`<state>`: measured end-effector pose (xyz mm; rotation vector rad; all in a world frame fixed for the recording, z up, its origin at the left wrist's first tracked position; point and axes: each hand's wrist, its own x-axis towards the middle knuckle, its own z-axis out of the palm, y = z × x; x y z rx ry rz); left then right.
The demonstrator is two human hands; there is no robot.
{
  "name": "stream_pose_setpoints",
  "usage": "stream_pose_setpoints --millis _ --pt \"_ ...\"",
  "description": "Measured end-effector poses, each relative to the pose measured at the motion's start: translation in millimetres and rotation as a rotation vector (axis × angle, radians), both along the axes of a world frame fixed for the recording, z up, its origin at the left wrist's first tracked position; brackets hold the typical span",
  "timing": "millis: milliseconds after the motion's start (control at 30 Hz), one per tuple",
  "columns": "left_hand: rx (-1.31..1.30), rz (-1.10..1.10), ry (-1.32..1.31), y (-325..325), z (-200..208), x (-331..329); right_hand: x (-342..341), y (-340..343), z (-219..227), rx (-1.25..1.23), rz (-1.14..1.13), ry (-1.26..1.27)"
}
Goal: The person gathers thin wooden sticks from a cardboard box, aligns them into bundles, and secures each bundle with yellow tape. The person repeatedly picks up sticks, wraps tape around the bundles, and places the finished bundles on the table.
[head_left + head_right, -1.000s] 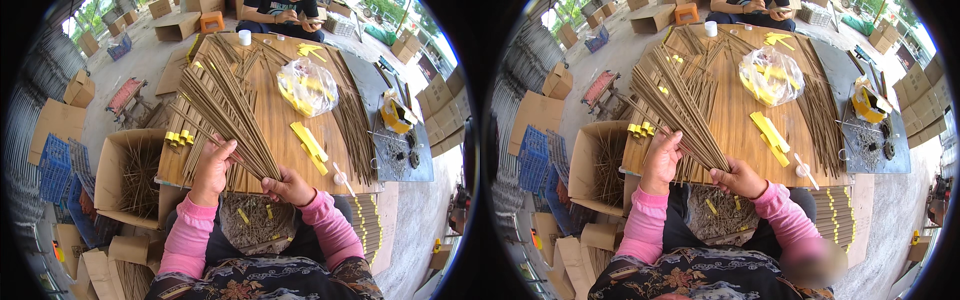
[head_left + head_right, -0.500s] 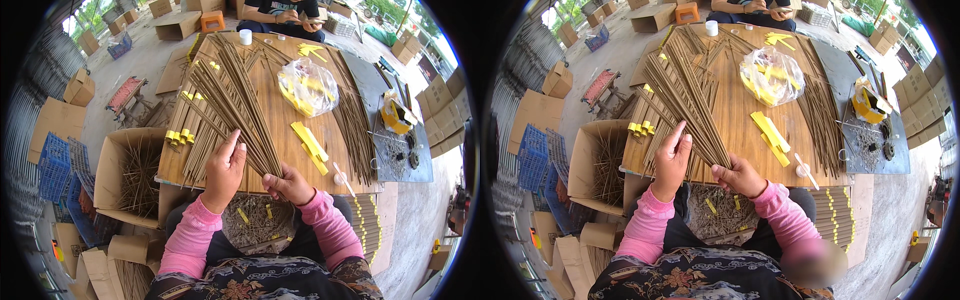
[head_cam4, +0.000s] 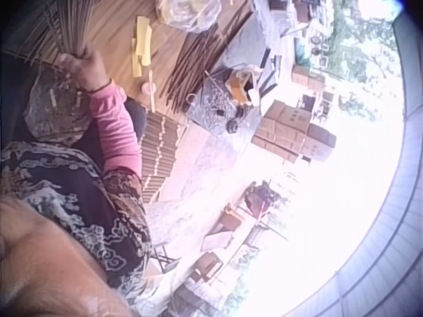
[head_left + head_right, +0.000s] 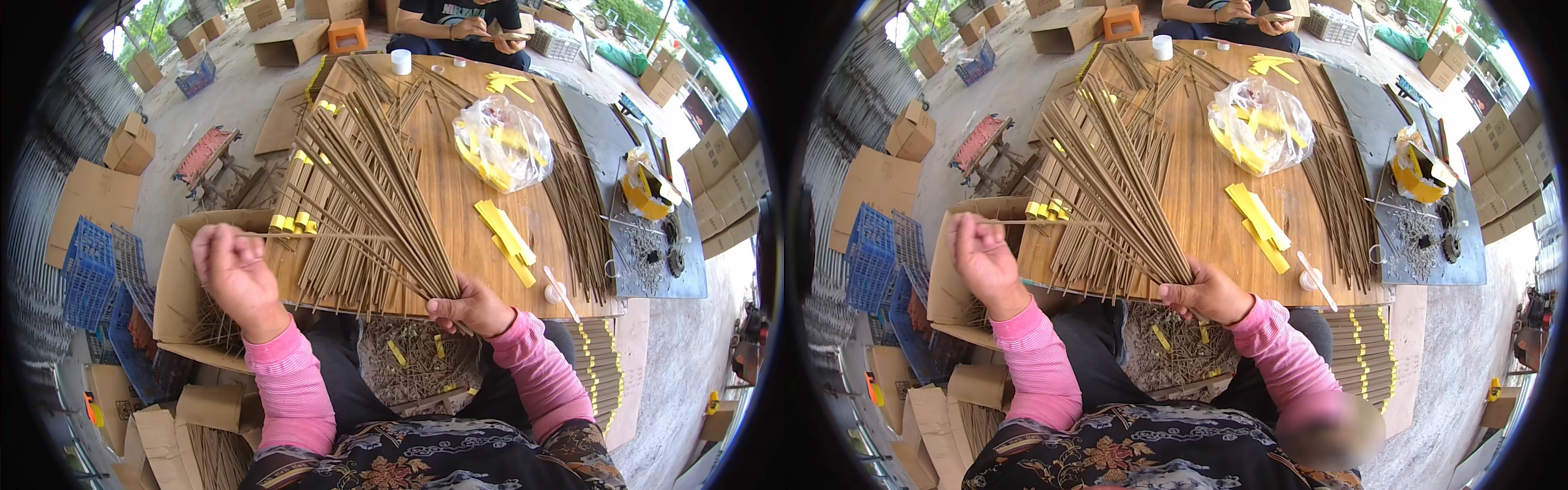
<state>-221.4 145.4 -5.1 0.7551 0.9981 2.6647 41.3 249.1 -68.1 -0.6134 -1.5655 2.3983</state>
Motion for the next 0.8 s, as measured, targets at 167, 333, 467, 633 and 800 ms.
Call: stream_pose_setpoints --millis 167,333,467,633,800 --pt "0.553 -0.114 -0.545 -45.7 -36.1 -93.8 -0.1 -1.2 11.0 -0.064 -0.052 0.03" --pt "0.511 -0.097 -0.755 -37.8 -45.9 -91.7 -2.5 -0.6 8.2 -0.071 -0.04 0.057" --pt "-0.035 -0.136 -0.534 7.4 -32.6 -24.7 -4.2 -2.2 5.4 -0.119 -0.045 0.111" --pt "-0.298 -0.929 -0.39 37.2 -25.6 55.2 -2.8 -7.5 4.4 -0.193 -0.008 0.14" --pt "-0.38 -0.953 -0.293 44.3 -38.8 78.5 -3.3 -6.6 -2.7 -0.115 0.092 0.052"
